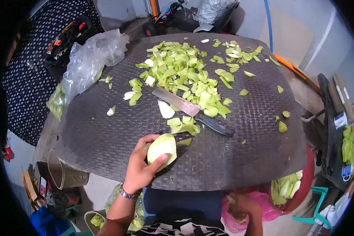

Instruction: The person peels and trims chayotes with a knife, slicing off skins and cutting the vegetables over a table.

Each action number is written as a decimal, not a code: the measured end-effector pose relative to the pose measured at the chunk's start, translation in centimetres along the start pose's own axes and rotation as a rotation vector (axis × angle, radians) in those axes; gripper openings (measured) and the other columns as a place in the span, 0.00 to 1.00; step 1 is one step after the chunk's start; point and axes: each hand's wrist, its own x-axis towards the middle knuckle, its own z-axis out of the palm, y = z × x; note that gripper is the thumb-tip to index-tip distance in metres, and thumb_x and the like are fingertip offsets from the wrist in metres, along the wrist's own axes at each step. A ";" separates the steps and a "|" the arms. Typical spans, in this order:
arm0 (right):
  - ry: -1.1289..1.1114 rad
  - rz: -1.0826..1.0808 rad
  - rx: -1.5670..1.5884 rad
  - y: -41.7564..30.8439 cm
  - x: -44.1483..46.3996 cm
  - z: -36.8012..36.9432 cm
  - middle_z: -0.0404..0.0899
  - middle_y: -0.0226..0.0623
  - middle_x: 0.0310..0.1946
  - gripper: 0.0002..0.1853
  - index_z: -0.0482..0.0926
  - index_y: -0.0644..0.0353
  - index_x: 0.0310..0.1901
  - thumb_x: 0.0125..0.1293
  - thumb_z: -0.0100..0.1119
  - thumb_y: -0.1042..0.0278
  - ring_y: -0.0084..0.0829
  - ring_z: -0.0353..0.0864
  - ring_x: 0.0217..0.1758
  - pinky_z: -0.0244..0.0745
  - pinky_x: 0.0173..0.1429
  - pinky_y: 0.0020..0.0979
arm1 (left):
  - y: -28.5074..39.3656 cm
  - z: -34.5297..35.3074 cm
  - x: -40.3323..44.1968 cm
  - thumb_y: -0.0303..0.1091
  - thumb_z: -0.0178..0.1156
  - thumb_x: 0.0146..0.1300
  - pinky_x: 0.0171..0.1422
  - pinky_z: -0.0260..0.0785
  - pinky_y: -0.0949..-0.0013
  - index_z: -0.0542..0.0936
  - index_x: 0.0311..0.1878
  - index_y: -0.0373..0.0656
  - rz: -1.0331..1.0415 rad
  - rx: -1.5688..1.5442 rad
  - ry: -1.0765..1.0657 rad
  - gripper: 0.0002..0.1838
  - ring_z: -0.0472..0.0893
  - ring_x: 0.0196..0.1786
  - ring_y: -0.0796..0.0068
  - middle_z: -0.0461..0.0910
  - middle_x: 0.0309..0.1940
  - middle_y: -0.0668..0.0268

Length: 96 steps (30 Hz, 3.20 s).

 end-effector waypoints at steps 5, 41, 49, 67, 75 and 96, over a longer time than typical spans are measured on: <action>0.377 -0.637 0.084 -10.3 -7.0 -8.5 0.84 0.45 0.45 0.23 0.83 0.55 0.58 0.59 0.73 0.67 0.49 0.86 0.49 0.82 0.56 0.46 | -1.1 -0.8 3.5 0.36 0.67 0.74 0.52 0.86 0.62 0.74 0.70 0.32 -0.349 -1.016 -0.388 0.27 0.88 0.50 0.61 0.81 0.62 0.48; 0.467 -0.942 0.704 -20.4 9.4 -21.4 0.90 0.36 0.40 0.12 0.87 0.70 0.53 0.74 0.67 0.71 0.21 0.86 0.41 0.83 0.46 0.27 | -2.7 1.4 12.6 0.83 0.35 0.70 0.13 0.66 0.79 0.58 0.80 0.27 -0.327 -1.548 -0.713 0.62 0.76 0.12 0.74 0.76 0.63 0.24; 0.262 -0.901 0.857 -19.8 9.9 -21.6 0.91 0.38 0.41 0.11 0.88 0.69 0.51 0.74 0.69 0.70 0.21 0.85 0.37 0.82 0.43 0.26 | -3.9 1.5 12.6 0.88 0.34 0.65 0.11 0.64 0.78 0.60 0.78 0.22 -0.284 -1.561 -0.808 0.67 0.75 0.10 0.73 0.79 0.57 0.24; 0.036 -0.944 1.015 -18.9 10.6 -21.4 0.89 0.39 0.40 0.11 0.88 0.69 0.52 0.75 0.67 0.72 0.23 0.84 0.35 0.80 0.40 0.26 | -4.8 1.8 12.4 0.91 0.35 0.61 0.10 0.63 0.77 0.57 0.78 0.20 -0.242 -1.610 -0.901 0.72 0.72 0.08 0.72 0.79 0.52 0.21; 0.009 -0.929 1.032 -18.9 10.8 -21.4 0.87 0.37 0.37 0.11 0.88 0.68 0.52 0.76 0.67 0.71 0.23 0.83 0.36 0.80 0.40 0.26 | -4.7 1.8 12.4 0.91 0.37 0.62 0.10 0.62 0.77 0.58 0.78 0.20 -0.261 -1.613 -0.893 0.72 0.71 0.08 0.72 0.80 0.52 0.22; -0.001 -0.987 1.020 -18.8 11.3 -21.1 0.89 0.38 0.40 0.10 0.86 0.66 0.49 0.76 0.67 0.68 0.23 0.82 0.36 0.78 0.40 0.27 | -5.4 2.1 12.2 0.90 0.38 0.63 0.10 0.63 0.77 0.61 0.77 0.21 -0.253 -1.617 -0.894 0.70 0.72 0.08 0.71 0.81 0.50 0.23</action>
